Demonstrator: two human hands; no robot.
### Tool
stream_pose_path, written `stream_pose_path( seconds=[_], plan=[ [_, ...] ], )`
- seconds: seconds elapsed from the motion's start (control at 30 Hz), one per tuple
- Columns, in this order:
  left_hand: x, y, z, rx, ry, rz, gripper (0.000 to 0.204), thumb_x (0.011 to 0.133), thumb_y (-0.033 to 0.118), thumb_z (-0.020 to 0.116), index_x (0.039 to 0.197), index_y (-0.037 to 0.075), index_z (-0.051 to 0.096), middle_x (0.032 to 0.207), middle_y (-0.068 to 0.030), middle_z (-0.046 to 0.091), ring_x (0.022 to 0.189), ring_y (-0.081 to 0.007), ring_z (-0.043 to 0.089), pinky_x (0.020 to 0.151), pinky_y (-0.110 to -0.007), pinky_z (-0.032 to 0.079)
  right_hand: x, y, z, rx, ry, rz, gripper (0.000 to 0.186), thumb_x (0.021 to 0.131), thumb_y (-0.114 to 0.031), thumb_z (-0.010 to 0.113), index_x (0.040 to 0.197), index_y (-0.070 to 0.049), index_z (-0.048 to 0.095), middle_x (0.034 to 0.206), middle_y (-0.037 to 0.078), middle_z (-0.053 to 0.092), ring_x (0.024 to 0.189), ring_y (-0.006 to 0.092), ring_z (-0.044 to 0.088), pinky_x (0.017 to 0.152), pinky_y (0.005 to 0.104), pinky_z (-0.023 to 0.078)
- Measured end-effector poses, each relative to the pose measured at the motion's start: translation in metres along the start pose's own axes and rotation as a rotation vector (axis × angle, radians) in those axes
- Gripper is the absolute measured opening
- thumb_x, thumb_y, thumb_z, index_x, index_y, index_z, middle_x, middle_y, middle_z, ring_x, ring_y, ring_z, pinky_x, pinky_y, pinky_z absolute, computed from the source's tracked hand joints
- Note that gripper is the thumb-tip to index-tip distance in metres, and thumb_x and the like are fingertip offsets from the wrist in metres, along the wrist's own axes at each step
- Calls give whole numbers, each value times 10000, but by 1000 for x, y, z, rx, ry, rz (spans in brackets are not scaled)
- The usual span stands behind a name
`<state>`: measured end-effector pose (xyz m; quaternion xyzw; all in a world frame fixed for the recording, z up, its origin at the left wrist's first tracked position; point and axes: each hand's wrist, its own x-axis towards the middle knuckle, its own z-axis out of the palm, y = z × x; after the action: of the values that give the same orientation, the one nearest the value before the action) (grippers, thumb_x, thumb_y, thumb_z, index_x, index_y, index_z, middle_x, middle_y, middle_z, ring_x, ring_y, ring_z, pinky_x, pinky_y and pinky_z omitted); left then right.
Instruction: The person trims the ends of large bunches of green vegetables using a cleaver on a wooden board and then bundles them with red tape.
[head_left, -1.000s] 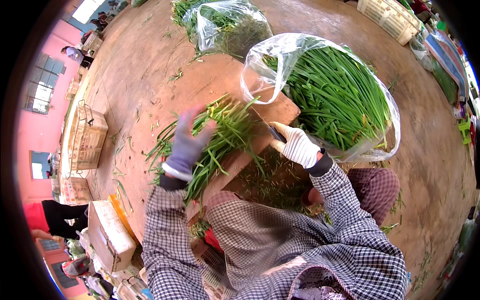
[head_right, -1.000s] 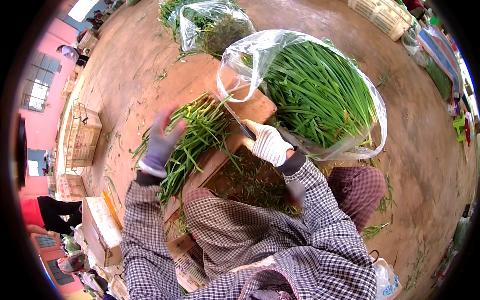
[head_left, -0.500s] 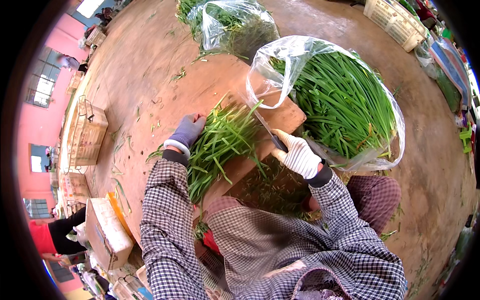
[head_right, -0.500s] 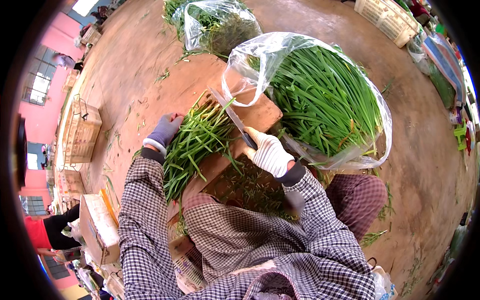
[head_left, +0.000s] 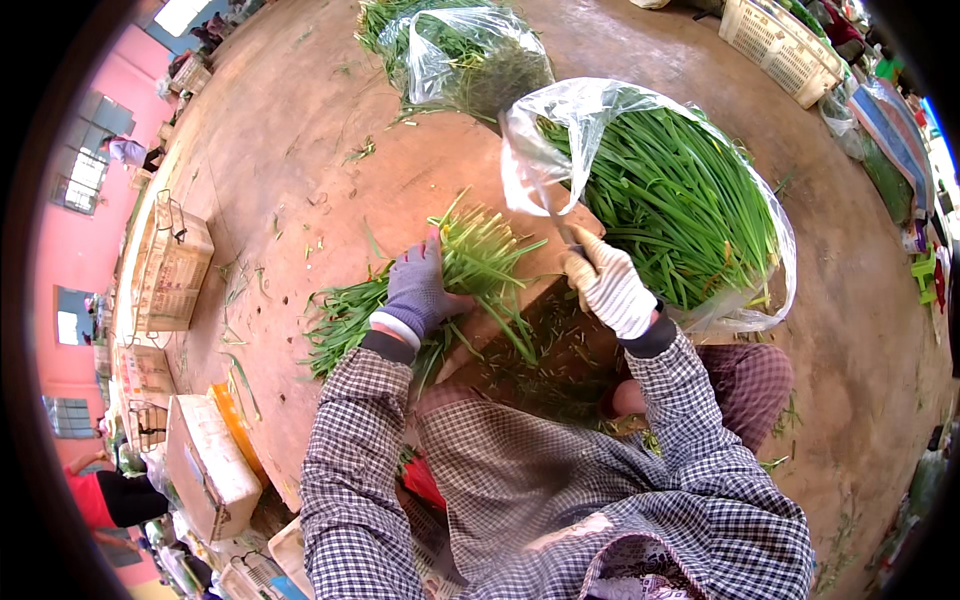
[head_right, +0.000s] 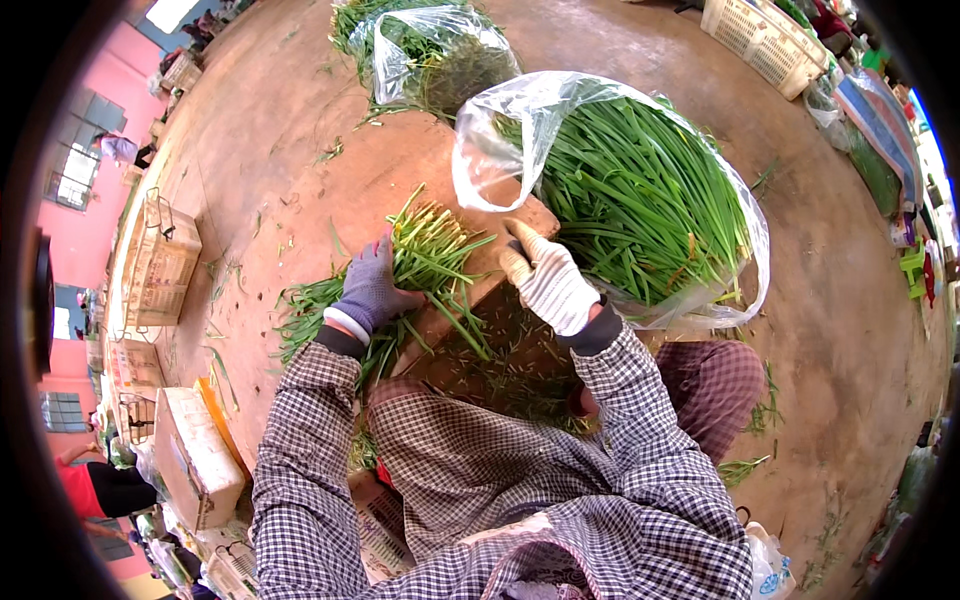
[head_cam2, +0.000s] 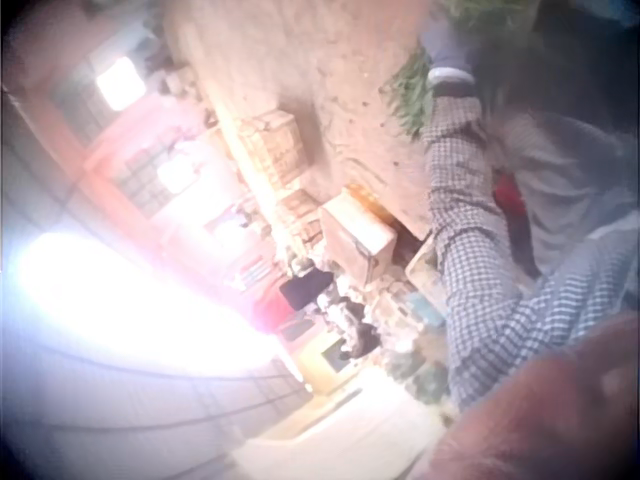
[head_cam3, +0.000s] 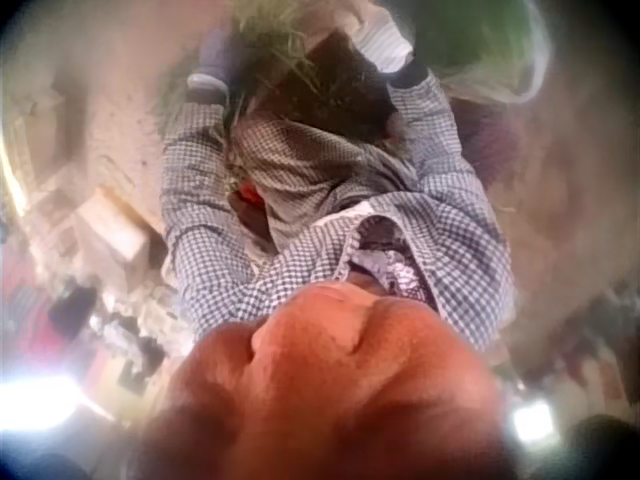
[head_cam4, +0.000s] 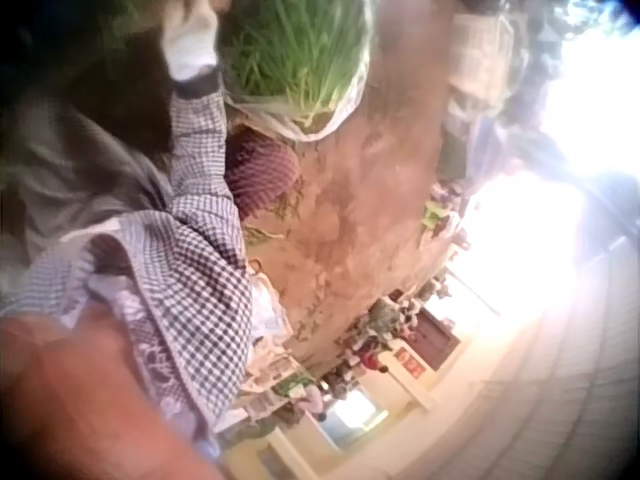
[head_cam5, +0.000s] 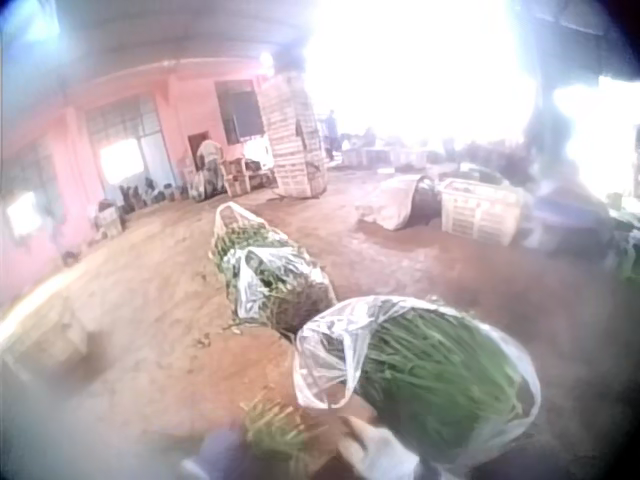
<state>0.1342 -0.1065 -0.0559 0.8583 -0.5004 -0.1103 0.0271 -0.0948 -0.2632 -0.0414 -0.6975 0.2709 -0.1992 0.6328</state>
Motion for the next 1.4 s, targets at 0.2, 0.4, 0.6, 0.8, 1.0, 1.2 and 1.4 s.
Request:
stream_pose_path(
  seconds=[0.2,0.4,0.6,0.8,1.0,1.2,1.4],
  plan=[
    [-2,-7,5,-31,49,6,1188,519,479,831,1414,-23,232,1180,-232,515,1101,-364,505,940,-421,410,-19,-27,7,-214,-226,-173,402,921,-199,561,1224,58,499,678,150,594,551,207,592,530,315,475],
    [1,0,3,-11,1,-16,1154,545,497,824,1411,-9,252,1252,-208,493,1165,-350,479,983,-417,389,-17,22,20,-481,-166,-221,370,923,-226,539,1179,41,535,734,195,600,669,270,606,638,348,483],
    [0,-9,10,13,72,57,1135,571,488,798,1414,-32,244,1191,-213,519,1096,-362,497,946,-421,408,-8,-2,13,-460,-333,8,288,949,-208,500,1161,-21,555,612,109,521,516,159,511,531,313,432],
    [6,-5,2,33,-14,15,1035,571,487,788,1334,-52,342,1157,-215,531,1065,-359,509,914,-432,433,45,-24,34,-335,-488,340,276,936,-260,513,923,8,575,690,179,598,661,335,611,578,383,470],
    [7,-9,7,-3,10,61,978,575,473,784,1295,-51,380,1088,-206,550,1022,-350,526,877,-428,450,28,11,22,-446,-448,14,325,973,-244,440,1171,-9,545,566,54,520,405,131,506,401,280,427],
    [2,-13,17,14,79,106,836,594,375,792,1233,-8,415,1089,-173,546,1031,-316,534,862,-414,461,57,-21,42,-394,-478,321,263,961,-247,463,966,-4,562,524,74,510,407,158,515,402,305,412],
    [13,-3,13,-40,33,87,949,590,367,804,1316,-64,370,1156,-200,527,1084,-336,513,914,-410,441,105,46,47,-682,-460,-481,290,929,-253,480,809,5,534,622,211,504,567,343,559,525,416,418]
  ],
)
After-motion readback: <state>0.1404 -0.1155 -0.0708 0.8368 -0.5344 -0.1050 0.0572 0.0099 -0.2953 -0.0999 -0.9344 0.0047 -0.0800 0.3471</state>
